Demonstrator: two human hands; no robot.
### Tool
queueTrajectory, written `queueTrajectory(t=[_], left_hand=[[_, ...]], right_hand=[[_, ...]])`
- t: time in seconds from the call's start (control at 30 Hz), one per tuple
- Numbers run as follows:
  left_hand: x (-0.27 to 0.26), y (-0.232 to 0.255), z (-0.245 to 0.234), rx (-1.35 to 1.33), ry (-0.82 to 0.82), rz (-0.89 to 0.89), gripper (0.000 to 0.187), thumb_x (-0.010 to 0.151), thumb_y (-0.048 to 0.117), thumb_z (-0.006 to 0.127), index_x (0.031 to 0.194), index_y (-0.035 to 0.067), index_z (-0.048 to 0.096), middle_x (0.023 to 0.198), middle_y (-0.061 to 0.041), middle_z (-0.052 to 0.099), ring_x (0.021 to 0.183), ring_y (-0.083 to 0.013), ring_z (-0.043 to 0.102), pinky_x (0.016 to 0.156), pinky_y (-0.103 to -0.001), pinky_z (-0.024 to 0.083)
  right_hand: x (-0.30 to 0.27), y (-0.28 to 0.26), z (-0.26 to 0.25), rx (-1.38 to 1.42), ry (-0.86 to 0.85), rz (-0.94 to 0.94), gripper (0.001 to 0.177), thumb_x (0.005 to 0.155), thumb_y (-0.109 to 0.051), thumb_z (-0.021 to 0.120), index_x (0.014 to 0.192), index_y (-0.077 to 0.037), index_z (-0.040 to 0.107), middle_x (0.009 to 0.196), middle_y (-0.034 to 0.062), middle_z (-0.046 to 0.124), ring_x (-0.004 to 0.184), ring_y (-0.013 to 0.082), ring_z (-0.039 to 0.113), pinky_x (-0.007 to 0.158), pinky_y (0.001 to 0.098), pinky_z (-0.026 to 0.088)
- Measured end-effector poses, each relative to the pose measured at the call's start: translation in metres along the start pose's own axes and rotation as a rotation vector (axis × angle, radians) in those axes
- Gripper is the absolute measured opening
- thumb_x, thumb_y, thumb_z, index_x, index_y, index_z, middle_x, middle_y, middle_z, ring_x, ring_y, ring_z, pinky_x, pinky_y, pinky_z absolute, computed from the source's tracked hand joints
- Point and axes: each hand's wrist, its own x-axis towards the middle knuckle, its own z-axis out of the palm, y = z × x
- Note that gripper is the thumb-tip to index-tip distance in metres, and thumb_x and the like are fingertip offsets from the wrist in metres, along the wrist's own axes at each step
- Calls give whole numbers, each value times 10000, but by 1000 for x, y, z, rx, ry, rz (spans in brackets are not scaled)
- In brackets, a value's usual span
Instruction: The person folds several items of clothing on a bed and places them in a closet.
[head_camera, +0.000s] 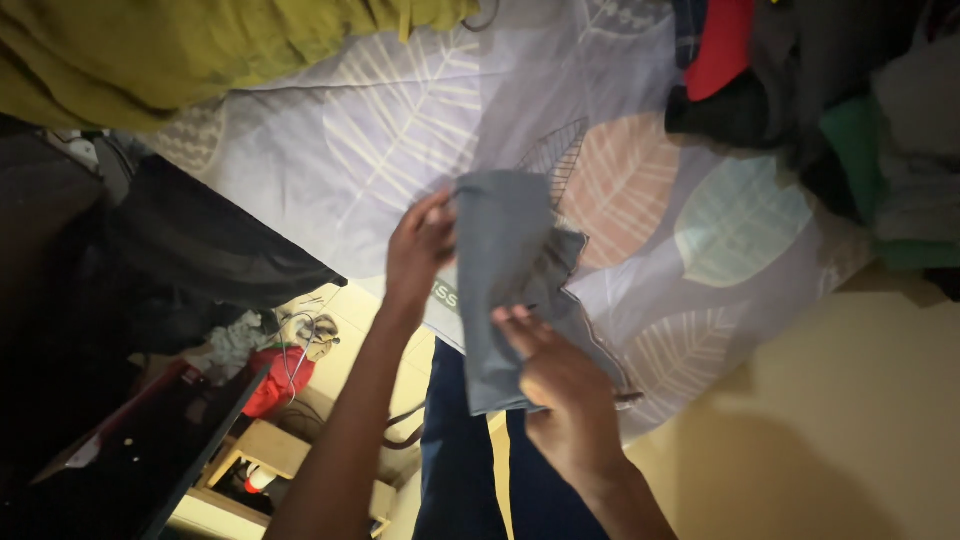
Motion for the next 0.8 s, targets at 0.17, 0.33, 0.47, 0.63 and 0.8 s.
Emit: queueTrajectory(t=[0.17, 0.33, 0.47, 0.63, 0.8], left_hand=[[-71, -15, -41, 122, 74, -185, 522, 1058, 411, 430, 1481, 122, 530, 1399, -104, 617, 1270, -226, 587, 1023, -388, 440], [-93, -45, -32, 471, 29, 397, 783, 940, 180, 753, 1589, 39, 337, 1548, -201, 446, 1484, -339, 428, 1205, -443, 348], [-101, -34, 0, 847, 127, 383, 1065, 731, 182, 921, 1557, 30, 266, 1474, -251, 405, 1321, -430, 415, 1089, -498, 379], [-94, -18, 10, 893, 195, 284, 1001, 718, 106, 847, 1553, 71, 298, 1425, -239, 430, 1289, -435, 429, 1055, -504, 412], [-94, -27, -13, 773, 325, 319, 718, 847, 68, 651, 1528, 106, 425, 1335, -160, 567, 1249, -381, 566, 1017, -477, 487]], right_hand=[[-5, -9, 45, 247, -319, 67, 322, 663, 178, 611, 906, -33, 603, 1386, 174, 660, 1315, 409, 606, 1058, 477, 468], [-29, 22, 114, 468, 35, 538, 278, 918, 87, 562, 1142, -61, 633, 1169, 83, 721, 1049, 198, 745, 873, 343, 566], [-26, 78, 139, 572, 413, 700, 109, 1037, -24, 555, 1143, -33, 578, 1069, 82, 669, 926, 161, 698, 802, 272, 587], [7, 107, 150, 553, 457, 921, 179, 974, -123, 650, 1090, -40, 542, 940, 126, 661, 739, 179, 653, 644, 303, 551], [21, 76, 159, 87, 401, 770, 482, 846, -275, 830, 1149, -37, 540, 994, 109, 618, 781, 172, 602, 724, 334, 532]])
